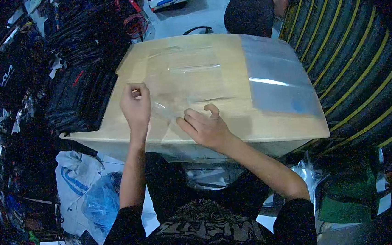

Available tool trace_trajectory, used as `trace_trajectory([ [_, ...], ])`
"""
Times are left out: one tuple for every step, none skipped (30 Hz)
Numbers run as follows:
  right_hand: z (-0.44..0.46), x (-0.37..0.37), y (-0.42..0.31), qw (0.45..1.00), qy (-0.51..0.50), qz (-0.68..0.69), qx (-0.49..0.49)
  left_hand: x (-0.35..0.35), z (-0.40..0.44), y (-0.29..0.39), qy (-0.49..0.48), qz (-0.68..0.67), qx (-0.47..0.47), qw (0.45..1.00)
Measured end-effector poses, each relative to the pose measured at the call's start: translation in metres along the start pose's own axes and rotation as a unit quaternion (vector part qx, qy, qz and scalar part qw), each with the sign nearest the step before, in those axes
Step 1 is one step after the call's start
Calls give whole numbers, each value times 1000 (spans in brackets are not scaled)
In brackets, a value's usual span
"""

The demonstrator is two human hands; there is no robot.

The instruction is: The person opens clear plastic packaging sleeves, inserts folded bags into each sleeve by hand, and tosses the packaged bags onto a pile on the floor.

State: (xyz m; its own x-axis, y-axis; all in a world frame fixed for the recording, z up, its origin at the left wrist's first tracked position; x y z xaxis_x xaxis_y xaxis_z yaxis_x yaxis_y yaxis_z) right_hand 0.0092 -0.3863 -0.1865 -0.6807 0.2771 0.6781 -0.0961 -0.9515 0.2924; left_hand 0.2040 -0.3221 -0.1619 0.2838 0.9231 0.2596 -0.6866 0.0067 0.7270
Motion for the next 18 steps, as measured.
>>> trace_trajectory([
  [0,-1,1,999,-2,34,-19,-4,-4,13,-2,73,-106,992],
  [2,-3,5,997,-3,66,-38,-6,-8,24,-71,142,-218,963],
  [3,-3,9,994,-5,98,-55,-8,-11,34,-143,155,-222,952],
  [0,0,10,989,-25,128,-65,-9,-18,45,-215,169,-224,936],
  [-2,1,10,989,-37,134,-59,-12,-22,50,-286,183,-224,913],
  [-5,0,10,988,-49,140,-51,-16,-23,53,-256,178,-259,914],
  [-7,-1,10,986,-62,148,-42,-19,-21,52,-308,203,-237,899],
  [-7,-2,9,993,-9,116,-19,-23,-16,52,-359,227,-215,879],
  [-8,-1,9,992,-11,126,-29,-27,-11,52,-407,251,-195,856],
  [-10,1,9,990,-12,135,-38,-32,-8,46,-352,227,-255,872],
  [-13,4,9,988,-14,144,-48,-36,-5,46,-301,216,-228,900],
  [-14,9,9,986,-14,153,-58,-38,-3,48,-252,205,-200,924],
  [-17,9,9,973,-54,196,-106,-40,0,51,-202,193,-170,945],
  [-22,9,8,955,-94,237,-152,-39,4,52,-138,178,-124,966],
  [-27,9,6,931,-134,276,-197,-40,5,55,-106,157,-125,974],
  [-31,9,5,923,-141,275,-229,-40,6,57,-74,137,-126,980],
  [-32,9,7,907,-165,256,-291,-41,5,59,-42,116,-126,984],
  [-25,19,9,886,-190,235,-352,-47,-2,58,-60,85,-168,980],
])
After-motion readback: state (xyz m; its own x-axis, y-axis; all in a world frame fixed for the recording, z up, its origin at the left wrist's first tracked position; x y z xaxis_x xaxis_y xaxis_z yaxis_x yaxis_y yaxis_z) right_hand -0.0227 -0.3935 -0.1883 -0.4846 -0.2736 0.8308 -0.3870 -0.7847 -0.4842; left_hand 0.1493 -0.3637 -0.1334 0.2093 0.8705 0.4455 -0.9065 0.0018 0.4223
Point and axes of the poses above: each hand's wrist, its own z-axis towards the middle knuckle, its own x-axis out of the back of the hand, y = z × x, the point moved 2 cm from there along z, towards the middle knuckle, and after that the axes turned 1 degree about x, right-handed, at the moved point
